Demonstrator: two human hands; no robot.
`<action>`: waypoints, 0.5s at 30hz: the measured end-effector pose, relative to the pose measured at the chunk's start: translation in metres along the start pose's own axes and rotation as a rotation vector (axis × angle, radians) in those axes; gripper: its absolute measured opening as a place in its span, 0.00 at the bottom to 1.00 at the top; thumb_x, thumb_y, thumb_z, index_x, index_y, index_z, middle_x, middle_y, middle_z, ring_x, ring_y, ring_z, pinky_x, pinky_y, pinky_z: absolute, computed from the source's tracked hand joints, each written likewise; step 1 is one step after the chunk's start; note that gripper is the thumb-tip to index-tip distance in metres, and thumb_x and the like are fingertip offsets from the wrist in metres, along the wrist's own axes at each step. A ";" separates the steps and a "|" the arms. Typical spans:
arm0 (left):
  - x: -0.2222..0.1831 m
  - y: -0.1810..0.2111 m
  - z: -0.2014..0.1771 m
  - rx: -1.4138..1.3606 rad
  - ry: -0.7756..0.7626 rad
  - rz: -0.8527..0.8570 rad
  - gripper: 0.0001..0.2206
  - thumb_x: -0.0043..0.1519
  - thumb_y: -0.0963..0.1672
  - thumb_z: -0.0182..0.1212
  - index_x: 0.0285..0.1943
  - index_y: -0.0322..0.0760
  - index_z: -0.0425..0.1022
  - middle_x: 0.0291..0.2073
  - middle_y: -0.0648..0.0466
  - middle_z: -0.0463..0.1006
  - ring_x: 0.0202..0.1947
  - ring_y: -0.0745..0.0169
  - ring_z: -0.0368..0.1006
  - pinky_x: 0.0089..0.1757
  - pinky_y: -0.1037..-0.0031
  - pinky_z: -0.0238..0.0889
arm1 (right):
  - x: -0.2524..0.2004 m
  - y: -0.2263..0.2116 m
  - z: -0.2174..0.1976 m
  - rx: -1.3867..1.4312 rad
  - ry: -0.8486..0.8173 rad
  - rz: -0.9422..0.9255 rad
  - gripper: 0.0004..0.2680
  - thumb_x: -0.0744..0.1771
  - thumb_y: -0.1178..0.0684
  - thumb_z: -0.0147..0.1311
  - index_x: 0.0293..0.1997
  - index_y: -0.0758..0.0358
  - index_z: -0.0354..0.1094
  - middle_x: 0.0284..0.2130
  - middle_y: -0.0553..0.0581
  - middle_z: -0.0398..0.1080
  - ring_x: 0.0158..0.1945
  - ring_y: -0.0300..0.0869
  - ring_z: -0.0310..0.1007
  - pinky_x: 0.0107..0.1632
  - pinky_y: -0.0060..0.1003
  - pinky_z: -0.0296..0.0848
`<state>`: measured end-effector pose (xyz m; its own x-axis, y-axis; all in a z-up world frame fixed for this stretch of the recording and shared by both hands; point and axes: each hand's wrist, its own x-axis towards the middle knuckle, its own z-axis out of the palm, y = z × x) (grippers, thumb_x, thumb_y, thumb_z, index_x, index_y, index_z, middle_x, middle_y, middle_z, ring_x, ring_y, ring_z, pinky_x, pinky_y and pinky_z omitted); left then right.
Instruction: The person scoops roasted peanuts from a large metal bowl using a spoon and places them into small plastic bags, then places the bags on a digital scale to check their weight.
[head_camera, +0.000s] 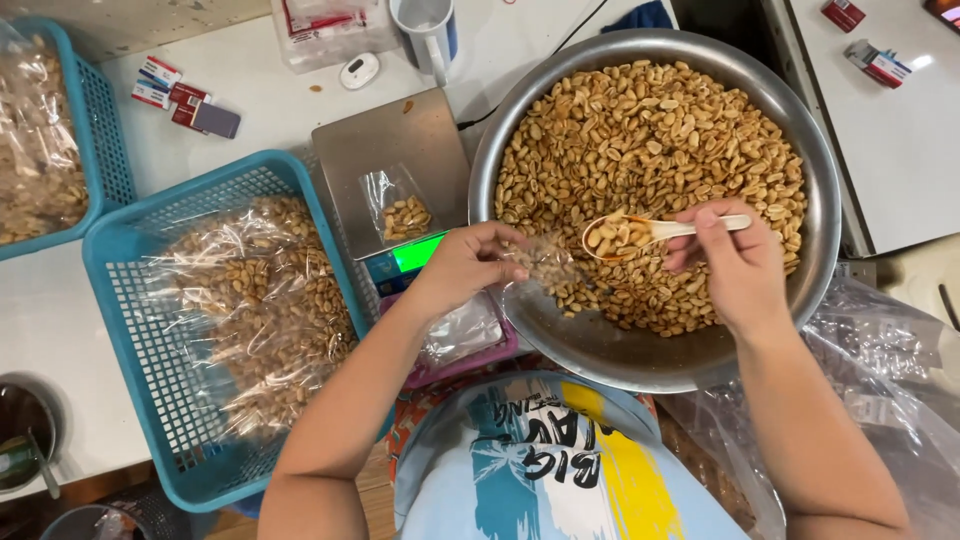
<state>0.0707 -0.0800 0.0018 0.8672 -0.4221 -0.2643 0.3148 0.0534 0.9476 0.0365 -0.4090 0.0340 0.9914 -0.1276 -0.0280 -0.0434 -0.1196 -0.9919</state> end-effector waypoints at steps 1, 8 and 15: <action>0.002 0.008 0.002 0.001 -0.002 0.000 0.19 0.49 0.41 0.78 0.50 0.39 0.80 0.26 0.50 0.82 0.23 0.72 0.74 0.28 0.81 0.74 | -0.002 -0.011 0.000 0.000 0.002 -0.001 0.09 0.76 0.54 0.42 0.50 0.71 0.68 0.31 0.69 0.73 0.29 0.46 0.77 0.33 0.38 0.81; 0.018 0.018 0.025 0.118 -0.193 0.004 0.20 0.56 0.41 0.73 0.57 0.37 0.78 0.34 0.48 0.84 0.30 0.64 0.79 0.34 0.77 0.76 | -0.007 -0.018 0.012 -0.253 -0.219 -0.289 0.07 0.73 0.59 0.43 0.48 0.69 0.69 0.30 0.63 0.73 0.27 0.44 0.75 0.30 0.32 0.77; 0.024 -0.005 0.062 0.018 -0.250 0.164 0.30 0.52 0.43 0.79 0.63 0.30 0.73 0.42 0.39 0.81 0.41 0.51 0.80 0.44 0.65 0.75 | -0.022 -0.034 0.014 -0.712 -0.281 -0.969 0.07 0.70 0.53 0.53 0.47 0.60 0.76 0.34 0.61 0.71 0.33 0.52 0.74 0.37 0.43 0.78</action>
